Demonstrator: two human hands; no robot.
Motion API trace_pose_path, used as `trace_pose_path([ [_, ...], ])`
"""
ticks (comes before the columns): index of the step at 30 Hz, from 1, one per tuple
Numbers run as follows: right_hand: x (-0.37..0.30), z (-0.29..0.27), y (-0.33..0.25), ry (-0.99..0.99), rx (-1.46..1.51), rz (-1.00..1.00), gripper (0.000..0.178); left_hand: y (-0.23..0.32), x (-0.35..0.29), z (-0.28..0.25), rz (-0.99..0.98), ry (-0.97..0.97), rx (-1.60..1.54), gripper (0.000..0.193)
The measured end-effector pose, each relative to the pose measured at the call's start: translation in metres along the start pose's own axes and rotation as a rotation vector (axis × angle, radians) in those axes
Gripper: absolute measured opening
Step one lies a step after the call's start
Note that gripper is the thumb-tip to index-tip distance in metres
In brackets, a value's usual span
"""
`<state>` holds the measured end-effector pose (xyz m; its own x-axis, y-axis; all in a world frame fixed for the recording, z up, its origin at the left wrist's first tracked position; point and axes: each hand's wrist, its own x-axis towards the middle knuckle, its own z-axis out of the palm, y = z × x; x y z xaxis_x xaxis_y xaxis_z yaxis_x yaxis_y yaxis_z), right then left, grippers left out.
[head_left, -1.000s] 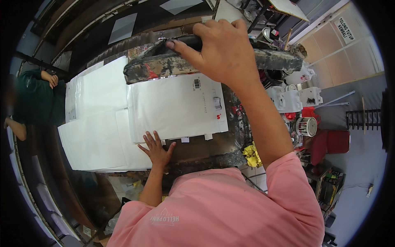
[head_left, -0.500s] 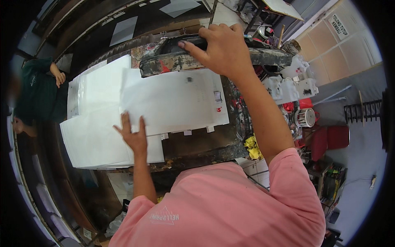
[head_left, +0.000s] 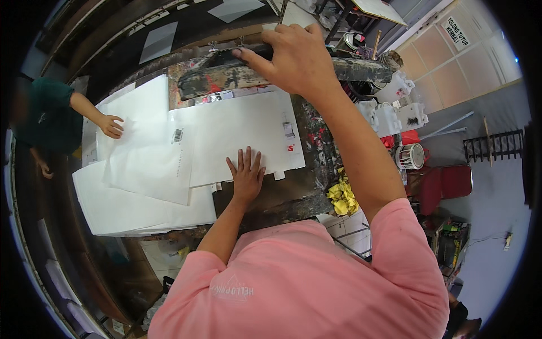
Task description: The person performs screen printing on white paper sheets. They place a sheet under a screen, pull a squeegee across the screen to apply ink, then lift the screen and remove the printed sheet. This cycle repeats throughout the clip.
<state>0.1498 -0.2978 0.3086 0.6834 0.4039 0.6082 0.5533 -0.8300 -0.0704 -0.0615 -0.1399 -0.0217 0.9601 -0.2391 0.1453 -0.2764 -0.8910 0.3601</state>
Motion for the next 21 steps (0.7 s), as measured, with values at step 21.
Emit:
trace_pose_path([
  [21, 0.012, -0.002, 0.0, -0.009, 0.037, 0.005, 0.066, 0.017, 0.009, 0.01, -0.066, -0.064, 0.008, 0.064],
])
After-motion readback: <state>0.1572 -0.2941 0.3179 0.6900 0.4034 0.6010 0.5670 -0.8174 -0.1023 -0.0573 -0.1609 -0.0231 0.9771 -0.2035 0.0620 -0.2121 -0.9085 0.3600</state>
